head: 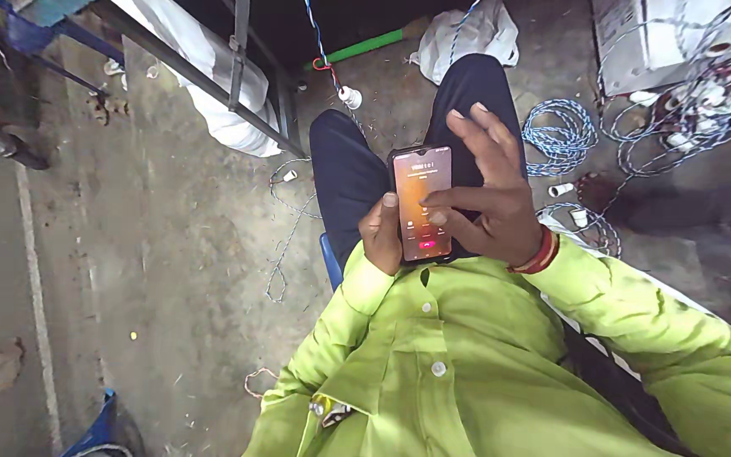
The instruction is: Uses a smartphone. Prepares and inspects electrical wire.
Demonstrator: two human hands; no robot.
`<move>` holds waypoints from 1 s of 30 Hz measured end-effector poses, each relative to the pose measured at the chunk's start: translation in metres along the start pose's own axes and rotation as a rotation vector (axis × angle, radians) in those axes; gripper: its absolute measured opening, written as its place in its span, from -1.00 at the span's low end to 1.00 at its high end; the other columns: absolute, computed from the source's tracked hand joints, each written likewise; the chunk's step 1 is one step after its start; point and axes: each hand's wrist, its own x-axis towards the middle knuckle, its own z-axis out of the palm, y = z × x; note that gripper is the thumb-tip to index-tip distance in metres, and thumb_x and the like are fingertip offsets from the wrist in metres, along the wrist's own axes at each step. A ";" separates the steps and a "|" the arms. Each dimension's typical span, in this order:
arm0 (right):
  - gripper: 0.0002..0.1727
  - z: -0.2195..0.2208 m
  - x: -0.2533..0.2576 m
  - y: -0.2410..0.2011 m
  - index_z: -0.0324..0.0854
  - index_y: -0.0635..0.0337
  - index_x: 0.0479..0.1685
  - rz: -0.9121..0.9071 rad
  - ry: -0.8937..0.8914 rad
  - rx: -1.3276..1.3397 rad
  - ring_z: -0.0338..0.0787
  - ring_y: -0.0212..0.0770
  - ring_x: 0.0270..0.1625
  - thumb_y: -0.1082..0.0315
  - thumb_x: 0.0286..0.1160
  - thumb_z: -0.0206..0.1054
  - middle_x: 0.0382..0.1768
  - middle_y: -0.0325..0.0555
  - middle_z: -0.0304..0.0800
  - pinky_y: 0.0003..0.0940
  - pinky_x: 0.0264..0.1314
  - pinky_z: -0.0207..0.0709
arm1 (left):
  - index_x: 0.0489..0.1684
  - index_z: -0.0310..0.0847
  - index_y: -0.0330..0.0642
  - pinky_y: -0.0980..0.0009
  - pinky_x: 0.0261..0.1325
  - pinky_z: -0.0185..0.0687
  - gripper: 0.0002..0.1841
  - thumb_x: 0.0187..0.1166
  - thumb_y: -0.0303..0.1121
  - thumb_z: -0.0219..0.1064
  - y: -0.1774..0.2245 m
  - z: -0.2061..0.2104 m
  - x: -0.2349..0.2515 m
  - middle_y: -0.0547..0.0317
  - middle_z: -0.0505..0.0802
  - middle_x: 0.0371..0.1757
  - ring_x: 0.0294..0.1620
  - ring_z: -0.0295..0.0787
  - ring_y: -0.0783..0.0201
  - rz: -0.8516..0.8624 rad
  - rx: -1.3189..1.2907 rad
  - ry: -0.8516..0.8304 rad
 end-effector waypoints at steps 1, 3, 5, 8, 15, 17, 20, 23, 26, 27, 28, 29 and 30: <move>-0.56 -0.002 -0.003 0.001 0.87 0.01 -0.31 -0.014 0.028 0.026 0.06 0.42 0.82 -0.11 0.66 0.27 0.61 0.40 0.43 0.27 0.84 -0.06 | -0.08 0.78 0.00 0.47 -0.22 0.83 -0.59 0.87 -0.02 0.02 0.000 0.001 0.001 0.31 0.89 -0.28 -0.30 0.86 0.49 0.009 -0.005 0.006; -0.57 -0.007 -0.010 0.004 0.85 0.05 -0.28 -0.006 0.059 0.057 0.16 0.35 0.80 -0.07 0.68 0.27 0.57 0.38 0.48 0.21 0.82 0.05 | -0.14 0.79 -0.09 0.39 -0.07 0.86 -0.61 0.89 -0.16 0.01 -0.001 0.003 0.006 0.29 0.92 -0.27 -0.24 0.89 0.45 0.040 -0.052 0.021; -0.58 -0.010 -0.021 0.007 0.84 0.09 -0.24 0.033 0.080 0.084 0.22 0.31 0.78 -0.05 0.69 0.26 0.56 0.38 0.48 0.18 0.80 0.15 | -0.14 0.77 -0.15 0.32 -0.04 0.88 -0.60 0.89 -0.18 0.00 -0.003 0.003 0.007 0.24 0.93 -0.27 -0.22 0.91 0.39 0.042 -0.087 0.018; -0.58 -0.014 -0.039 0.006 0.86 0.10 -0.16 0.104 0.060 0.065 0.24 0.29 0.77 -0.03 0.70 0.23 0.59 0.35 0.44 0.17 0.76 0.20 | -0.13 0.77 -0.17 0.29 -0.05 0.88 -0.60 0.88 -0.17 0.01 -0.004 0.003 0.007 0.20 0.93 -0.27 -0.22 0.91 0.35 0.033 -0.111 0.018; -0.54 -0.004 -0.050 0.004 0.86 0.06 -0.02 0.026 0.015 -0.040 0.18 0.31 0.79 -0.08 0.69 0.18 0.60 0.34 0.44 0.20 0.81 0.05 | -0.16 0.79 -0.17 0.33 -0.07 0.88 -0.60 0.89 -0.22 -0.01 -0.002 0.007 0.007 0.24 0.93 -0.30 -0.25 0.91 0.39 0.025 -0.092 0.061; -0.50 0.000 -0.049 0.004 0.83 0.02 0.10 0.018 -0.007 -0.072 0.11 0.32 0.82 -0.14 0.67 0.17 0.67 0.34 0.35 0.21 0.83 -0.01 | -0.19 0.79 -0.15 0.36 -0.10 0.88 -0.60 0.89 -0.24 0.00 -0.002 0.007 0.007 0.26 0.93 -0.32 -0.27 0.91 0.42 0.040 -0.084 0.078; -0.38 0.001 -0.043 0.002 0.74 -0.10 0.32 0.005 -0.076 -0.156 -0.06 0.41 0.85 -0.33 0.61 0.14 0.75 0.38 0.18 0.32 0.83 -0.14 | -0.19 0.78 -0.17 0.36 -0.08 0.88 -0.61 0.89 -0.27 0.00 -0.002 0.007 0.007 0.25 0.92 -0.32 -0.26 0.90 0.41 0.051 -0.074 0.069; -0.33 0.001 -0.038 0.001 0.68 -0.27 0.45 0.017 -0.138 -0.191 -0.21 0.51 0.86 -0.42 0.52 0.16 0.80 0.41 0.03 0.43 0.82 -0.28 | -0.17 0.78 -0.16 0.35 -0.06 0.87 -0.62 0.89 -0.29 -0.01 -0.002 0.007 0.007 0.26 0.93 -0.30 -0.24 0.90 0.41 0.055 -0.067 0.065; -0.40 0.002 -0.035 0.006 0.68 -0.45 0.42 0.032 -0.189 -0.214 -0.31 0.56 0.86 -0.44 0.55 0.11 0.84 0.37 -0.06 0.48 0.80 -0.36 | -0.17 0.78 -0.15 0.36 -0.06 0.87 -0.62 0.89 -0.28 -0.01 -0.001 0.007 0.007 0.29 0.92 -0.30 -0.24 0.90 0.43 0.056 -0.065 0.065; -0.43 0.002 -0.035 0.008 0.69 -0.47 0.40 0.033 -0.185 -0.219 -0.31 0.55 0.86 -0.42 0.58 0.09 0.84 0.36 -0.05 0.49 0.79 -0.37 | -0.17 0.78 -0.15 0.36 -0.05 0.87 -0.62 0.89 -0.27 -0.01 -0.001 0.007 0.007 0.29 0.93 -0.30 -0.24 0.90 0.43 0.058 -0.068 0.063; -0.45 0.002 -0.036 0.009 0.73 -0.44 0.35 0.035 -0.159 -0.225 -0.26 0.54 0.86 -0.39 0.61 0.08 0.83 0.36 0.01 0.50 0.79 -0.35 | -0.17 0.78 -0.15 0.36 -0.06 0.87 -0.61 0.89 -0.27 -0.01 -0.002 0.007 0.007 0.28 0.93 -0.30 -0.24 0.90 0.43 0.058 -0.071 0.063; -0.48 0.001 -0.038 0.010 0.77 -0.37 0.27 0.040 -0.116 -0.228 -0.19 0.52 0.85 -0.34 0.65 0.07 0.80 0.36 0.10 0.49 0.78 -0.29 | -0.18 0.78 -0.15 0.35 -0.06 0.87 -0.61 0.89 -0.27 -0.01 -0.002 0.007 0.008 0.28 0.93 -0.30 -0.24 0.90 0.43 0.058 -0.071 0.065; -0.51 0.001 -0.039 0.011 0.81 -0.27 0.16 0.045 -0.053 -0.219 -0.09 0.49 0.84 -0.28 0.68 0.08 0.75 0.36 0.22 0.45 0.79 -0.22 | -0.18 0.78 -0.15 0.35 -0.06 0.88 -0.61 0.89 -0.27 -0.01 -0.002 0.006 0.007 0.27 0.93 -0.30 -0.24 0.90 0.42 0.056 -0.066 0.068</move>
